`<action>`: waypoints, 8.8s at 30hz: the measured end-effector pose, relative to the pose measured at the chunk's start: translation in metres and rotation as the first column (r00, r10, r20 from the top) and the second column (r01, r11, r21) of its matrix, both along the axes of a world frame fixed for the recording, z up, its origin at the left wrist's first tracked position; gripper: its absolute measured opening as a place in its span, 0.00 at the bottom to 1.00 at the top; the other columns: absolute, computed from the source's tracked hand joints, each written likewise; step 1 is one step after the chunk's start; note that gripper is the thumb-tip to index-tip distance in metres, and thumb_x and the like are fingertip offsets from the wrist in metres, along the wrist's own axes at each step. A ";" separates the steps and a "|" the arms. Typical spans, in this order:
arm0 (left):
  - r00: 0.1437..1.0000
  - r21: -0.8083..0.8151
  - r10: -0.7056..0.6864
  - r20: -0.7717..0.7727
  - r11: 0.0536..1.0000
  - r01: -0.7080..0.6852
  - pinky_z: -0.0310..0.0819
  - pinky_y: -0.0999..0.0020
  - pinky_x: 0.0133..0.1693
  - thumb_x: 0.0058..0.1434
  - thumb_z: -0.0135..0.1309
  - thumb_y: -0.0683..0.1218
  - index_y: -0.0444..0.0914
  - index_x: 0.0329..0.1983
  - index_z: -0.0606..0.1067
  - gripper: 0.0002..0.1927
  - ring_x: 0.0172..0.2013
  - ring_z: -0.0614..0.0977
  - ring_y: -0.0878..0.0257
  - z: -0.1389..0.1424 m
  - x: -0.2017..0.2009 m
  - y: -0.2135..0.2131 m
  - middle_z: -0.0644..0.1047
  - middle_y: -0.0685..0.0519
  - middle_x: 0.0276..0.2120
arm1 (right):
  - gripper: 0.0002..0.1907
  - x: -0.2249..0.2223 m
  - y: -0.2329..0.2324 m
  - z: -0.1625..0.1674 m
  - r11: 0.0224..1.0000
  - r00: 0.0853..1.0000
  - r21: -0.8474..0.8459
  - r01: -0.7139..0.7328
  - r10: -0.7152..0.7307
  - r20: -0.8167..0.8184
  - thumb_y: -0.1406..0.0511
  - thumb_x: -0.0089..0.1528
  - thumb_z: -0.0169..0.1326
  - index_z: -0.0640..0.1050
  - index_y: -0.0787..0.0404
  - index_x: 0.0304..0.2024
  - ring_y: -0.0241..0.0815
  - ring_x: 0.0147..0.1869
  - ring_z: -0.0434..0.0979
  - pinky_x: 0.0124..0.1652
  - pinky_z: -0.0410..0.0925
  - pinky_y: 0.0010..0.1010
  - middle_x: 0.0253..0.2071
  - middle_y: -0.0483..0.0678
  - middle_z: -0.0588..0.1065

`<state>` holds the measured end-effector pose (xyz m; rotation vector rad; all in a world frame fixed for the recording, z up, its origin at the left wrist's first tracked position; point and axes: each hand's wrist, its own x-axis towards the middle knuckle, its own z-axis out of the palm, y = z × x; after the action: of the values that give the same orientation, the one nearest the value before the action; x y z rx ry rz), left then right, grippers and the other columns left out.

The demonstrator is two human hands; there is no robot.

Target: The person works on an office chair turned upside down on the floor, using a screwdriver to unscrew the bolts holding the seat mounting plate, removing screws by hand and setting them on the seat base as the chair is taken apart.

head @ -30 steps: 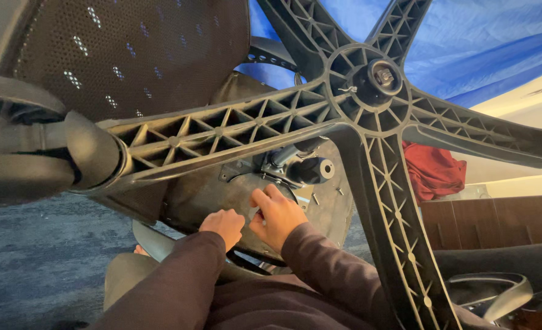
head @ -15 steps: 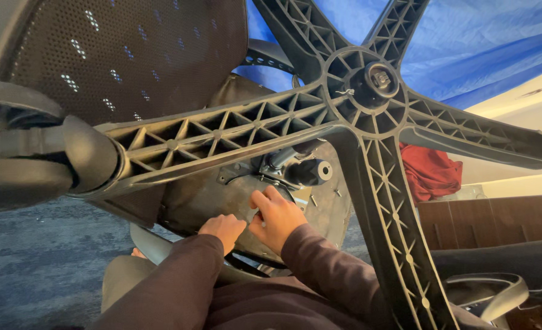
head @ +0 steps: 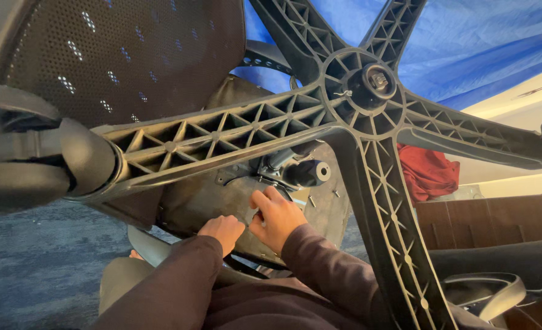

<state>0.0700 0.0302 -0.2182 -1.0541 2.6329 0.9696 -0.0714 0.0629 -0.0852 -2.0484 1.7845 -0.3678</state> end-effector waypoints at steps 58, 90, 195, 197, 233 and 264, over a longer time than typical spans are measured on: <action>0.991 -0.008 -0.041 0.124 0.999 0.042 0.81 0.52 0.41 0.65 0.55 0.46 0.41 0.39 0.77 0.04 0.42 0.84 0.47 0.017 0.008 -0.005 0.80 0.45 0.38 | 0.10 -0.022 0.024 -0.005 0.992 0.998 0.102 0.069 -0.069 -0.001 0.70 0.57 0.56 0.75 0.58 0.41 0.55 0.38 0.80 0.38 0.75 0.42 0.44 0.52 0.72; 0.994 -0.142 -0.104 -0.016 0.985 0.101 0.80 0.50 0.40 0.59 0.54 0.41 0.41 0.32 0.78 0.03 0.39 0.84 0.46 0.016 0.013 -0.013 0.80 0.46 0.36 | 0.10 -0.018 0.027 -0.015 0.999 1.000 0.045 0.007 -0.006 -0.021 0.70 0.57 0.57 0.76 0.57 0.41 0.58 0.39 0.79 0.39 0.73 0.45 0.43 0.52 0.72; 0.999 0.075 0.023 -0.028 0.997 -0.021 0.78 0.53 0.44 0.55 0.65 0.49 0.41 0.39 0.78 0.12 0.42 0.84 0.48 0.027 0.016 -0.015 0.82 0.49 0.35 | 0.08 -0.022 0.032 -0.002 0.997 0.999 0.070 -0.018 0.015 0.037 0.71 0.57 0.56 0.76 0.60 0.40 0.51 0.38 0.82 0.38 0.75 0.38 0.44 0.51 0.73; 0.998 0.123 0.039 -0.045 0.992 -0.033 0.79 0.53 0.43 0.54 0.63 0.46 0.42 0.38 0.78 0.10 0.42 0.84 0.49 0.027 0.017 -0.016 0.82 0.50 0.34 | 0.08 -0.022 0.032 -0.001 0.997 0.999 0.069 -0.020 0.018 0.033 0.71 0.57 0.56 0.76 0.60 0.40 0.51 0.38 0.82 0.38 0.75 0.38 0.44 0.51 0.73; 0.996 0.059 0.029 -0.078 0.998 -0.025 0.79 0.50 0.42 0.61 0.60 0.53 0.40 0.39 0.78 0.12 0.41 0.84 0.45 0.031 0.024 -0.011 0.82 0.45 0.35 | 0.17 0.006 0.053 -0.012 0.998 1.000 0.061 0.029 -0.029 -0.003 0.74 0.52 0.54 0.74 0.56 0.44 0.60 0.39 0.79 0.38 0.73 0.47 0.48 0.53 0.71; 0.991 -0.045 -0.126 0.045 0.991 0.128 0.78 0.49 0.45 0.61 0.58 0.45 0.38 0.35 0.79 0.06 0.45 0.82 0.44 0.026 0.018 -0.004 0.80 0.43 0.39 | 0.15 -0.017 0.043 -0.021 0.995 0.999 0.094 0.026 -0.030 0.045 0.74 0.51 0.54 0.74 0.57 0.41 0.59 0.40 0.80 0.40 0.74 0.46 0.44 0.53 0.73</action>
<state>0.0882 0.0260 -0.1925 -0.8929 2.6639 0.8536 -0.0880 0.1056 -0.1066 -1.9373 1.7709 -0.3302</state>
